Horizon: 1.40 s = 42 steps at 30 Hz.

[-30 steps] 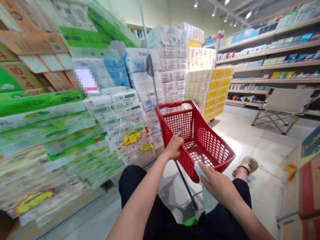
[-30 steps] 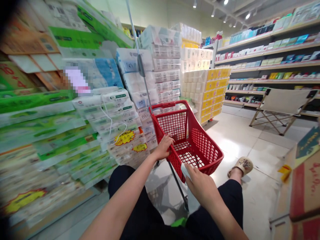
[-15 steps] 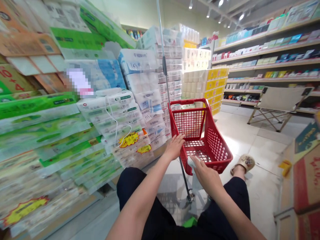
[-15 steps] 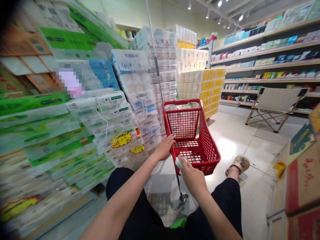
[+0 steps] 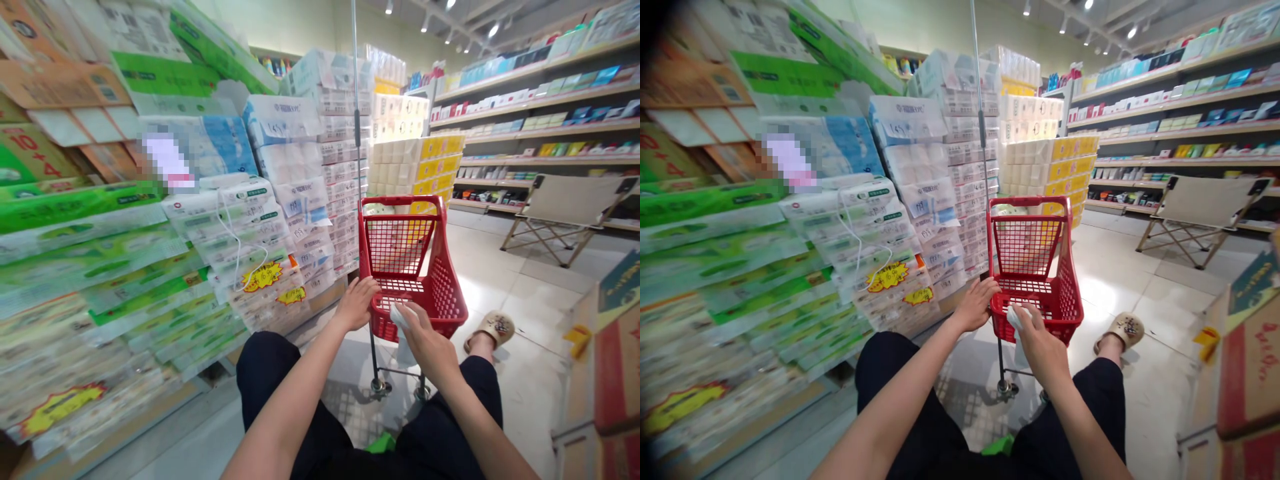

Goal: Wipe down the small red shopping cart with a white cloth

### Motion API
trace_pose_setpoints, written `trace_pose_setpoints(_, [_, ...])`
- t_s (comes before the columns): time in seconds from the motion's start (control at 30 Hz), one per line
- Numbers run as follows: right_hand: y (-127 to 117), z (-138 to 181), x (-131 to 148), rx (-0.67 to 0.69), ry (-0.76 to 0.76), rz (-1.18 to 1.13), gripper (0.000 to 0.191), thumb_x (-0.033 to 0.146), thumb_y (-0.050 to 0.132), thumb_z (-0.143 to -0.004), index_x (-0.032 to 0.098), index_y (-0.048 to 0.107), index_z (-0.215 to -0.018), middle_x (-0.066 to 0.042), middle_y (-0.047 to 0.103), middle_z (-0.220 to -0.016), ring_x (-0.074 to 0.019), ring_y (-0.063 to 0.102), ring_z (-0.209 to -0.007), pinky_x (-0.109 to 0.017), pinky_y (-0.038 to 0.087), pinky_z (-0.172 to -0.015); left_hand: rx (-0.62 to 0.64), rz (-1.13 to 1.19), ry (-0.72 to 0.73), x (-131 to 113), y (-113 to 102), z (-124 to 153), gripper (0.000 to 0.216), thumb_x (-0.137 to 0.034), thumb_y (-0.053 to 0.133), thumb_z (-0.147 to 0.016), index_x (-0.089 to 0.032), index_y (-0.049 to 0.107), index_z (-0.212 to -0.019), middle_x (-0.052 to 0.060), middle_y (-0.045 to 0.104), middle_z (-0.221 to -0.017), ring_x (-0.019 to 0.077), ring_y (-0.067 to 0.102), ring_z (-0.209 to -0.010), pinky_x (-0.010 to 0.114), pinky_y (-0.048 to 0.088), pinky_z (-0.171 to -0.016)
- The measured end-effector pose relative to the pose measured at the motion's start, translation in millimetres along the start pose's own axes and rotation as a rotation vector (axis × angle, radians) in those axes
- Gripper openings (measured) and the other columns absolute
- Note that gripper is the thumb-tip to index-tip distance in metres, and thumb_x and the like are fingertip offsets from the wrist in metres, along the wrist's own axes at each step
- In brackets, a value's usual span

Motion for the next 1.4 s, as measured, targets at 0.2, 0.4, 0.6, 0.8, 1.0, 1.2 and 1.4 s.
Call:
trace_pose_setpoints(0.2, [-4, 0, 14, -0.033, 0.022, 0.091, 0.05, 0.028, 0.042, -0.096, 0.033, 0.038, -0.146, -0.01, 0.052, -0.132, -0.0081, 0.061, -0.055, -0.02, 0.037, -0.036, -0.032, 0.005, -0.025, -17, 10, -1, 0.058, -0.014, 0.05, -0.08, -0.021, 0.04, -0.137, 0.007, 0.043, -0.147, 0.0186, 0.016, -0.149, 0.042, 0.005, -0.125])
trace_pose_setpoints(0.4, [5, -24, 55, 0.001, 0.048, 0.086, 0.039, 0.031, 0.041, -0.097, 0.024, 0.048, -0.135, -0.01, 0.057, -0.12, -0.0098, 0.06, -0.058, -0.022, 0.038, -0.04, -0.022, 0.018, -0.051, -10, 12, -1, 0.074, -0.02, 0.054, -0.08, -0.017, 0.024, -0.148, 0.01, 0.035, -0.153, 0.02, 0.014, -0.149, 0.043, 0.005, -0.125])
trace_pose_setpoints(0.6, [2, -10, 33, -0.007, -0.023, 0.021, 0.034, 0.026, 0.043, -0.096, 0.029, 0.05, -0.129, -0.004, 0.059, -0.125, -0.0079, 0.06, -0.056, -0.02, 0.031, -0.037, -0.014, 0.073, -0.06, -6, 5, 3, 0.065, -0.014, 0.053, -0.079, -0.023, 0.036, -0.141, 0.006, 0.037, -0.152, 0.0183, 0.014, -0.149, 0.043, 0.009, -0.124])
trace_pose_setpoints(0.8, [-10, 10, -6, -0.098, 0.043, -0.101, 0.038, 0.026, 0.043, -0.095, 0.03, 0.048, -0.132, -0.004, 0.057, -0.131, -0.009, 0.064, -0.065, -0.019, 0.039, -0.041, 0.056, 0.13, -0.034, -6, 0, 3, 0.069, -0.031, 0.076, -0.063, -0.022, 0.048, -0.126, 0.009, 0.034, -0.152, 0.0273, 0.015, -0.149, 0.048, 0.008, -0.124])
trace_pose_setpoints(1.0, [-7, -3, 20, -0.054, 0.017, -0.025, 0.038, 0.029, 0.044, -0.096, 0.032, 0.049, -0.134, -0.006, 0.056, -0.13, -0.0082, 0.062, -0.061, -0.02, 0.039, -0.041, 0.069, 0.148, -0.071, -6, -3, -5, 0.061, -0.04, 0.081, -0.059, -0.022, 0.053, -0.11, 0.01, 0.034, -0.151, 0.0309, 0.014, -0.149, 0.052, 0.014, -0.122])
trace_pose_setpoints(1.2, [4, -14, 44, -0.03, -0.063, -0.004, 0.044, 0.026, 0.043, -0.096, 0.035, 0.046, -0.138, -0.005, 0.054, -0.136, -0.0083, 0.064, -0.062, -0.019, 0.04, -0.04, 0.036, 0.114, -0.133, 5, -1, -5, 0.05, -0.037, 0.082, -0.063, -0.02, 0.055, -0.102, 0.011, 0.037, -0.15, 0.0288, 0.017, -0.148, 0.051, 0.017, -0.121])
trace_pose_setpoints(1.4, [-11, 0, -14, -0.059, 0.034, -0.11, 0.042, 0.028, 0.041, -0.096, 0.038, 0.047, -0.136, 0.0, 0.056, -0.132, -0.0084, 0.065, -0.069, -0.019, 0.047, -0.048, 0.017, 0.131, -0.121, 13, -2, 0, 0.061, -0.047, 0.085, -0.058, -0.02, 0.056, -0.105, 0.012, 0.034, -0.153, 0.0306, 0.02, -0.147, 0.053, 0.02, -0.12])
Point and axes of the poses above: each hand's wrist, its own z-axis away from the middle knuckle, its own y-axis out of the palm, x = y × z, the point moved 5 cm from there along -z, towards the middle knuckle
